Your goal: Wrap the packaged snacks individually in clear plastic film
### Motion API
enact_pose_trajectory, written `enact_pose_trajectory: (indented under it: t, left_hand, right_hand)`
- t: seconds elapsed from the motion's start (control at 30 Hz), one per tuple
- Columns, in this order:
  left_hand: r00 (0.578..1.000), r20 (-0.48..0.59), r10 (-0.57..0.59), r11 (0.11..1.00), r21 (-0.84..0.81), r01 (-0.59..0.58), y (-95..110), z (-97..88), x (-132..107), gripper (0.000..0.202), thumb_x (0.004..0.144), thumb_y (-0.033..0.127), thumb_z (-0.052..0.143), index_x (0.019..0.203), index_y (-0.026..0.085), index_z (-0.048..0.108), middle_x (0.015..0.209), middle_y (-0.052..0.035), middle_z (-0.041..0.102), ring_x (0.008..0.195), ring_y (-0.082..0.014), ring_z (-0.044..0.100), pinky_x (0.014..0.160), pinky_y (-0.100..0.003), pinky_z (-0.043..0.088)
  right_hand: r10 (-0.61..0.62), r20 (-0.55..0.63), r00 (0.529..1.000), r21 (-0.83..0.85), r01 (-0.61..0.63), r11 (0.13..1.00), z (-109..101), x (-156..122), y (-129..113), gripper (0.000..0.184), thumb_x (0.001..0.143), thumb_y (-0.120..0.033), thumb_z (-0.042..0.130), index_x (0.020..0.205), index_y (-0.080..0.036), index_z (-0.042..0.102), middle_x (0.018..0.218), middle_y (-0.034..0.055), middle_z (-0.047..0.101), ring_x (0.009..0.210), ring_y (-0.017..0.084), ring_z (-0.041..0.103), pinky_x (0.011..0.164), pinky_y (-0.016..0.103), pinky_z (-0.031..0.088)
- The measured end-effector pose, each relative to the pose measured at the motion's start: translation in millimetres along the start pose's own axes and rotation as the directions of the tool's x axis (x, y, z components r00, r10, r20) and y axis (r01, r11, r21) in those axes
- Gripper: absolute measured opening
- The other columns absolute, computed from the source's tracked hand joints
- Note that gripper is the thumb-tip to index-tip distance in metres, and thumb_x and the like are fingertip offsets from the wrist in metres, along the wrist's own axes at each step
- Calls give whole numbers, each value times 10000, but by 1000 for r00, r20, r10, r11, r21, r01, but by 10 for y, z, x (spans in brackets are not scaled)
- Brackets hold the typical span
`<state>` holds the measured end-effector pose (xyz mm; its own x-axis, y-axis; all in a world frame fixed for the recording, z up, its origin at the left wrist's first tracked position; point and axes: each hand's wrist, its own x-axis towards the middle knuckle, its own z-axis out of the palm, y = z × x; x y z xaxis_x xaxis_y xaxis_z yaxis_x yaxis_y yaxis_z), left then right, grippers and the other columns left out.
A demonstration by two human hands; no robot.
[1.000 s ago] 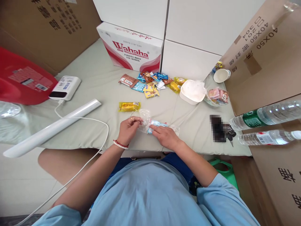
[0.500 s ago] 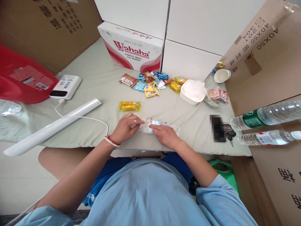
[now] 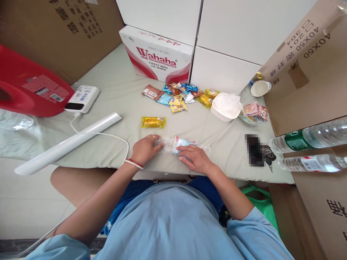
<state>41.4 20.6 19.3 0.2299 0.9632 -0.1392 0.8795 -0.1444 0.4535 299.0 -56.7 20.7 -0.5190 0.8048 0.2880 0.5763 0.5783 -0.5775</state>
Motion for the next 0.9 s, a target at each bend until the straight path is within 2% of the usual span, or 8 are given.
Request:
enact_pose_trajectory:
  t: [0.13, 0.23, 0.3, 0.47, 0.63, 0.73, 0.8, 0.9]
  left_hand:
    - [985, -158, 65, 918, -377, -121, 48, -55, -33, 152, 813, 358, 676, 820, 207, 693, 1003, -84, 634, 1051, -272, 626, 970, -416, 503]
    - [980, -55, 190, 715, -676, -176, 286, -102, -132, 182, 854, 393, 645, 836, 212, 642, 932, -35, 643, 892, -197, 644, 822, -338, 536]
    - [959, 20, 284, 667, -722, -182, 505, -84, -190, 159, 864, 368, 639, 847, 210, 645, 861, -16, 670, 830, -179, 648, 784, -314, 525]
    - [948, -15, 318, 718, -650, -251, 853, 69, -200, 264, 938, 340, 535, 767, 199, 679, 838, -39, 687, 818, -181, 642, 796, -323, 515]
    - [936, 32, 350, 712, -659, -243, 794, 135, -96, 393, 990, 267, 376, 838, 209, 734, 1044, -57, 751, 1071, -209, 660, 1037, -384, 498]
    - [901, 2, 434, 757, -543, -363, 741, 182, -80, 372, 996, 274, 423, 819, 217, 745, 1068, -54, 755, 1081, -214, 658, 1145, -437, 436]
    - [858, -42, 512, 771, -417, -481, 744, 233, -110, 303, 997, 301, 500, 853, 216, 753, 1081, -66, 743, 1067, -226, 648, 1157, -475, 425]
    - [796, -72, 601, 775, -191, -602, 805, 320, -197, 242, 1005, 274, 528, 913, 205, 740, 1125, -96, 709, 1091, -252, 608, 1123, -507, 448]
  right_hand:
    - [4, -39, 999, 56, -2, 998, 32, 25, 28, 245, 1074, -309, 500, 1073, -254, 738, 1248, 80, 761, 1143, 210, 716, 1004, 418, 544]
    - [4, -34, 999, 93, -1, 996, 38, 45, 39, 255, 1076, -306, 491, 1052, -246, 738, 1243, 90, 754, 1116, 211, 711, 982, 409, 556]
    - [-1, -16, 1000, 99, 2, 995, 33, 52, 46, 260, 1074, -300, 485, 1047, -242, 737, 1229, 98, 751, 1090, 218, 705, 955, 409, 567]
    - [-19, 12, 1000, 93, 18, 995, -15, -9, 77, 230, 1042, -297, 524, 1035, -222, 741, 1117, 116, 759, 1086, 245, 699, 939, 420, 588]
    - [43, -86, 995, 234, -22, 972, -51, -180, 57, 261, 1044, -325, 531, 973, -233, 764, 1185, 105, 775, 1118, 227, 733, 1001, 394, 588]
    - [149, -130, 980, 331, -99, 938, -54, -256, 39, 271, 1039, -386, 541, 986, -255, 772, 1182, 84, 779, 1097, 229, 744, 993, 400, 595]
    - [271, -218, 938, 348, -185, 919, -58, -287, 66, 302, 1041, -421, 526, 957, -254, 764, 1066, 78, 787, 996, 232, 751, 927, 407, 609]
    - [496, -426, 756, 237, -436, 868, -60, -338, 176, 289, 1009, -465, 566, 1037, -233, 738, 1059, 113, 740, 958, 264, 700, 903, 459, 592]
